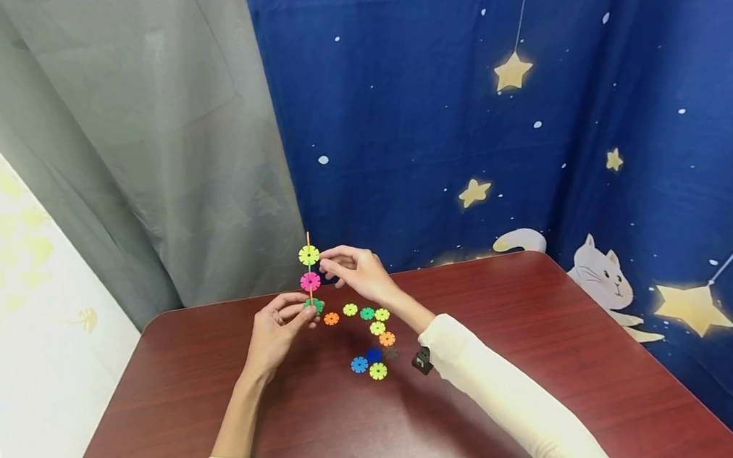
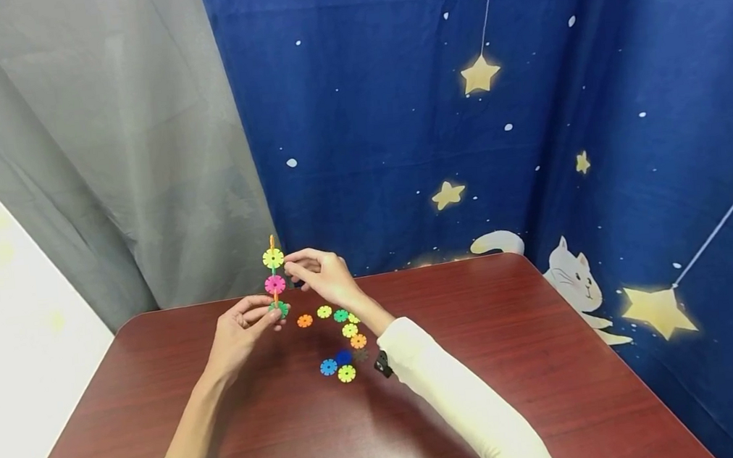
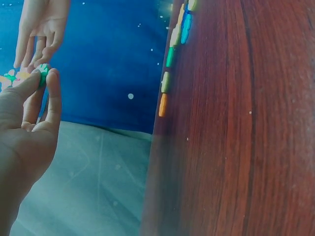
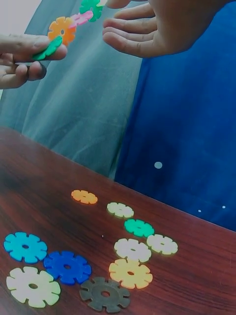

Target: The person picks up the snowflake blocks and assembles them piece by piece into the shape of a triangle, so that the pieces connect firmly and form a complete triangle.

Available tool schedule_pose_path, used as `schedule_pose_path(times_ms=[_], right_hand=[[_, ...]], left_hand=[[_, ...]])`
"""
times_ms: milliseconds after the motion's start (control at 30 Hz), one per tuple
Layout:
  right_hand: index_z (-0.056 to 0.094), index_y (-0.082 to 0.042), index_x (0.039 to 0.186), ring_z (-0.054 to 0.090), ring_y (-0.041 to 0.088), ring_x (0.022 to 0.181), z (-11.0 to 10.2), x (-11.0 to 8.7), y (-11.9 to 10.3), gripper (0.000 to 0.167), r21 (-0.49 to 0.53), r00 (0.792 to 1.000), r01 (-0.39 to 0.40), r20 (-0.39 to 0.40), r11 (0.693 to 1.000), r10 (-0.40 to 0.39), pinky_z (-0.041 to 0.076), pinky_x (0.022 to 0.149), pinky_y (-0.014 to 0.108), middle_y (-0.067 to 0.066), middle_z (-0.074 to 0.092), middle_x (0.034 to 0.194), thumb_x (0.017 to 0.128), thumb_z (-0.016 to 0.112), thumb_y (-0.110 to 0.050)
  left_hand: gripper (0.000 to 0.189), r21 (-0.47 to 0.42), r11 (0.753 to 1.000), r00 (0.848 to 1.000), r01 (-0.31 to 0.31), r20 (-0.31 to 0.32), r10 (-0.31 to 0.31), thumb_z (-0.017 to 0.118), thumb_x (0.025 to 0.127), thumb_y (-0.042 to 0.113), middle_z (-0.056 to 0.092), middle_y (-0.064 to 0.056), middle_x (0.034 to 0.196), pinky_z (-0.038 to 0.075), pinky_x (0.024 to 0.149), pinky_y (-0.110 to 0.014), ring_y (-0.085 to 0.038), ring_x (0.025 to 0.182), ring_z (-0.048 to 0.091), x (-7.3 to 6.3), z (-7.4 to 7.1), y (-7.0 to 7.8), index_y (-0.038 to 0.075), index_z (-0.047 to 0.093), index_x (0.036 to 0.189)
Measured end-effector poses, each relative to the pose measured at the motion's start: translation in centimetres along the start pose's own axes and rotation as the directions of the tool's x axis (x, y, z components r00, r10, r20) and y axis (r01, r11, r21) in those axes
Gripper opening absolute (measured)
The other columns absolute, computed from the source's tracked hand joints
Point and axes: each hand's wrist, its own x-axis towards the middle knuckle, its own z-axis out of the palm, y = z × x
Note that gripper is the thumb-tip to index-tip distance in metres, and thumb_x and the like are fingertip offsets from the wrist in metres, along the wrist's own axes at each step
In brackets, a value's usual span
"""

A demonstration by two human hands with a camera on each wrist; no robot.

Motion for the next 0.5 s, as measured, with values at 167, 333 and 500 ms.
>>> schedule_pose_path(times_ms=[167, 333, 500], right_hand=[[0.072, -0.006, 0.125, 0.075, 0.018, 0.088, -0.1, -0.9, 1.0, 0.029, -0.088, 0.998, 0.005, 0.055, 0.996, 0.000, 0.063, 0.076, 0.039, 0.009, 0.078, 0.106, 0.105, 0.066, -0.025], [0.074, -0.009, 0.124, 0.073, 0.009, 0.084, -0.5, -2.6, 2.7, 0.028, -0.220, 0.991, 0.017, 0.136, 0.975, 0.013, 0.062, 0.075, 0.036, 0.007, 0.079, 0.106, 0.102, 0.069, -0.025], [0.076, -0.011, 0.122, 0.073, 0.017, 0.080, -0.6, -4.4, 4.6, 0.026, -0.219, 0.985, 0.004, 0.167, 0.976, 0.033, 0.062, 0.071, 0.040, 0.004, 0.079, 0.105, 0.099, 0.074, -0.022]], left_hand=[[0.031, 0.037, 0.999, 1.000, -0.009, -0.024, 0.010, 0.078, 0.094, 0.014, 0.077, -0.020, 0.103, 0.062, 0.082, -0.033, -0.018, 0.079, 0.076, 0.0, -0.2, 0.1, -0.003, 0.067, 0.118], [0.032, 0.042, 0.999, 0.998, -0.007, -0.066, 0.010, 0.080, 0.093, 0.016, 0.078, -0.017, 0.099, 0.060, 0.080, -0.024, -0.016, 0.080, 0.077, 0.2, -0.5, 0.0, -0.004, 0.070, 0.116], [0.030, 0.024, 1.000, 0.995, -0.008, -0.100, 0.011, 0.081, 0.092, 0.012, 0.079, -0.011, 0.094, 0.060, 0.085, -0.027, -0.021, 0.083, 0.078, 0.3, -0.6, -0.2, -0.006, 0.071, 0.114]])
